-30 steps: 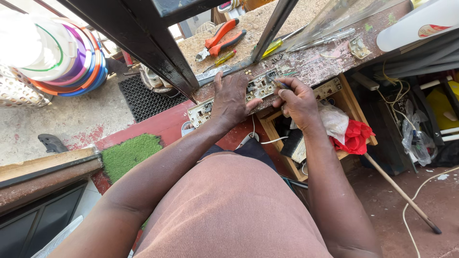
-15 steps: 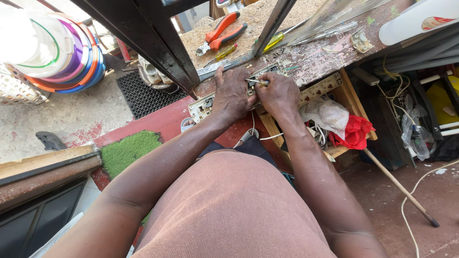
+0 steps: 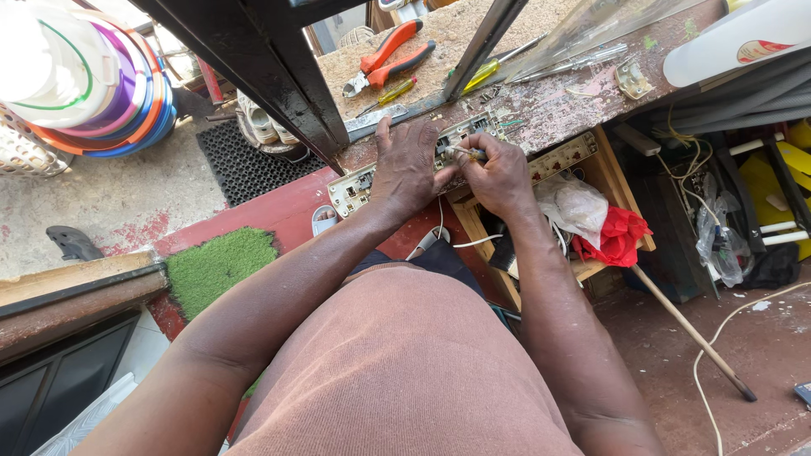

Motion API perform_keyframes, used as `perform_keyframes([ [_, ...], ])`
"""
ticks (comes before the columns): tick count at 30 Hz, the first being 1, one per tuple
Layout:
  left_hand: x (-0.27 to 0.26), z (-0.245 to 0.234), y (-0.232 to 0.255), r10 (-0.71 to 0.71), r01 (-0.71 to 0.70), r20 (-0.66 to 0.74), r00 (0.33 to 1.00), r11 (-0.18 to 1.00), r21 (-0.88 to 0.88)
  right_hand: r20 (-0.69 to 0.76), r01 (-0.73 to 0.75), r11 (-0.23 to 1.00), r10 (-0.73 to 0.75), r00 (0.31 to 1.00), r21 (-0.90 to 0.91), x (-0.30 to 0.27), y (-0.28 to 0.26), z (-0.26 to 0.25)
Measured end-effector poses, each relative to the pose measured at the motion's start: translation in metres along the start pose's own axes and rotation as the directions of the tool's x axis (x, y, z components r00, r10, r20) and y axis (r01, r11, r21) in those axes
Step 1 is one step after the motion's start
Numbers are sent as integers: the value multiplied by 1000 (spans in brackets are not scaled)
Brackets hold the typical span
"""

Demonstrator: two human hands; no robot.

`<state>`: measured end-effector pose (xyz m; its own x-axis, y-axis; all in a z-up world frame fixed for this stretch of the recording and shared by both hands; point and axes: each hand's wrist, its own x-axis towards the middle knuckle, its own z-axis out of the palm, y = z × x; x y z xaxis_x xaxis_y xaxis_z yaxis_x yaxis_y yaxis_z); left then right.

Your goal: The person cleans the interior of a disassembled power strip with a paintbrush and then manipulates the internal wires by hand.

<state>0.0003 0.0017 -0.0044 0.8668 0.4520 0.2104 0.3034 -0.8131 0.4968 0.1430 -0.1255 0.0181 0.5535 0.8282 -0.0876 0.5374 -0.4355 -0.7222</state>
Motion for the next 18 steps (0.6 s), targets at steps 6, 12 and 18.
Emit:
perform_keyframes([
  [6, 0, -6, 2, 14, -14, -24, 1000, 1000, -2, 28, -252, 734, 304, 952, 630, -7, 22, -29],
  [12, 0, -4, 1, 18, -18, -15, 1000, 1000, -19, 79, -286, 810, 287, 955, 513, -9, 15, -29],
  [18, -2, -4, 2, 34, -36, -41, 999, 998, -43, 64, -226, 974, 227, 972, -28, -5, -29, -34],
])
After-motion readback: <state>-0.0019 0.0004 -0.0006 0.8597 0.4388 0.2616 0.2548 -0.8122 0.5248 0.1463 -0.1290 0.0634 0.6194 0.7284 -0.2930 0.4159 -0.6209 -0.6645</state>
